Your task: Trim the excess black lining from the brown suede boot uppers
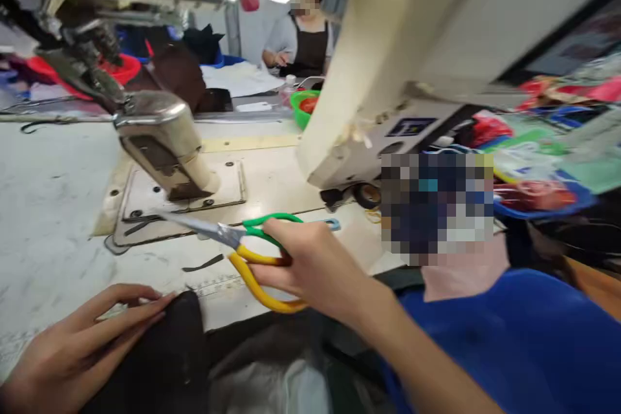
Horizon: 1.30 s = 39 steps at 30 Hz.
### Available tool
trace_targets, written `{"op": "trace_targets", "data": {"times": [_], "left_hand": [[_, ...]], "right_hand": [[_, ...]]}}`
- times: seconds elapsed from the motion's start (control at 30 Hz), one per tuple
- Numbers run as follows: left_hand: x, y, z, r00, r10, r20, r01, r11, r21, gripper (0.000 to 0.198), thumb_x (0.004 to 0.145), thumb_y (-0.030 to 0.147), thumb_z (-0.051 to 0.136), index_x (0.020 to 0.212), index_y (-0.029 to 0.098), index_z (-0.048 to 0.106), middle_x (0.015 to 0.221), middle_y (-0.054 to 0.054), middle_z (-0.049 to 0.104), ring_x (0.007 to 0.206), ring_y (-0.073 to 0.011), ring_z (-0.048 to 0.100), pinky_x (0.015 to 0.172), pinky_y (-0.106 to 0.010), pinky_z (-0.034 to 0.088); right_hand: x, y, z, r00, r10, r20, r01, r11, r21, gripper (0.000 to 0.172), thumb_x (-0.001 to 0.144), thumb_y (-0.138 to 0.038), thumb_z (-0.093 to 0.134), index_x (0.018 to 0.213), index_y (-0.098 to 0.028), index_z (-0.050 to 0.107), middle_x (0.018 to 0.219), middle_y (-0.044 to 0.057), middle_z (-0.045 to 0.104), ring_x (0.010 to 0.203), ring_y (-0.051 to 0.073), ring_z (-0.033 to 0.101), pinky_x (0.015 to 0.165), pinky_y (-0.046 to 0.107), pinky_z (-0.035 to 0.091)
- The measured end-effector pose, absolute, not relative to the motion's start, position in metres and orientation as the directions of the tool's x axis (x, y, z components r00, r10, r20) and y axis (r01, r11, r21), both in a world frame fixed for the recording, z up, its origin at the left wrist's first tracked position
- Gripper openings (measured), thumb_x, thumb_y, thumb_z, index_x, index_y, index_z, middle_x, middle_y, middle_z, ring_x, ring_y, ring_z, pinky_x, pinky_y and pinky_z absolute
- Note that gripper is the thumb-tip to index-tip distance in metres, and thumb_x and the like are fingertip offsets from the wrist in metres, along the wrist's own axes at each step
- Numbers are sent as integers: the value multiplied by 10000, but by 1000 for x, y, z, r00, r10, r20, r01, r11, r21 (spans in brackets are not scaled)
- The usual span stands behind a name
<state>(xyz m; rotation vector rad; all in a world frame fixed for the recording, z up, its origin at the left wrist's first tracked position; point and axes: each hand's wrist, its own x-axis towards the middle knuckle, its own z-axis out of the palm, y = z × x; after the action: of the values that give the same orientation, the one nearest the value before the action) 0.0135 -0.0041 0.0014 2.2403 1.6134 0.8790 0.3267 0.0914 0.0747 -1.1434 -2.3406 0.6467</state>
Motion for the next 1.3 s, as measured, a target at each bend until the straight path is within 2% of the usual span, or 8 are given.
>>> {"op": "trace_targets", "data": {"times": [0.07, 0.17, 0.33, 0.53, 0.77, 0.97, 1.1, 1.3], "left_hand": [[16, -4, 6, 233, 915, 330, 761, -382, 524, 207, 996, 400, 579, 1129, 389, 737, 1064, 27, 713, 798, -75, 713, 707, -75, 522], [24, 4, 13, 236, 914, 331, 720, -393, 572, 148, 999, 323, 588, 1075, 341, 714, 966, 36, 701, 794, -66, 698, 712, -66, 507], [27, 5, 14, 217, 935, 280, 701, -349, 621, 102, 1004, 277, 574, 1027, 302, 670, 920, 42, 689, 767, -62, 676, 708, -73, 491], [28, 4, 16, 198, 947, 252, 690, -318, 651, 101, 1015, 274, 549, 939, 259, 614, 851, 41, 655, 697, -60, 636, 642, -88, 469], [28, 7, 19, 199, 953, 229, 679, -303, 669, 62, 1013, 205, 543, 985, 250, 575, 887, 54, 630, 738, -33, 619, 673, -78, 448], [28, 7, 24, 224, 956, 187, 647, -290, 706, 120, 1023, 155, 483, 1023, 249, 557, 914, 45, 617, 782, -42, 612, 680, -107, 448], [28, 7, 24, 217, 962, 164, 646, -268, 715, 119, 1024, 158, 473, 997, 246, 548, 895, 48, 602, 745, -45, 590, 652, -127, 434], [27, 9, 24, 197, 974, 116, 618, -215, 756, 136, 1024, 166, 467, 956, 245, 554, 869, 55, 603, 713, -42, 573, 626, -114, 423]], "right_hand": [[340, 103, 73, -701, 698, 147, 600, 688, -409, 285, 944, -404, 662, 773, -222, 526, 655, -58, 516, 541, 113, 424, 540, 270, 247], [349, 105, 64, -788, 615, 0, 586, 751, -303, 317, 926, -424, 689, 785, -241, 473, 711, -41, 550, 562, 131, 447, 541, 294, 235], [344, 105, 57, -802, 573, -170, 595, 740, -314, 338, 921, -379, 720, 794, -252, 433, 717, -53, 563, 533, 129, 429, 520, 297, 224], [335, 116, 64, -828, 525, -199, 561, 773, -294, 326, 883, -366, 744, 784, -250, 455, 669, -71, 528, 498, 122, 383, 513, 301, 197], [338, 134, 65, -868, 442, -225, 490, 836, -248, 320, 913, -327, 645, 759, -248, 376, 643, -70, 416, 502, 122, 267, 527, 318, 160], [325, 150, 74, -877, 371, -307, 461, 831, -313, 323, 900, -264, 626, 773, -250, 329, 642, -71, 394, 522, 126, 223, 519, 302, 159], [314, 158, 79, -855, 332, -398, 481, 796, -369, 353, 923, -308, 653, 771, -249, 340, 601, -81, 350, 504, 121, 213, 501, 285, 169], [307, 166, 79, -852, 317, -417, 485, 779, -397, 377, 922, -413, 666, 753, -246, 372, 569, -79, 303, 477, 116, 228, 474, 296, 161]]}}
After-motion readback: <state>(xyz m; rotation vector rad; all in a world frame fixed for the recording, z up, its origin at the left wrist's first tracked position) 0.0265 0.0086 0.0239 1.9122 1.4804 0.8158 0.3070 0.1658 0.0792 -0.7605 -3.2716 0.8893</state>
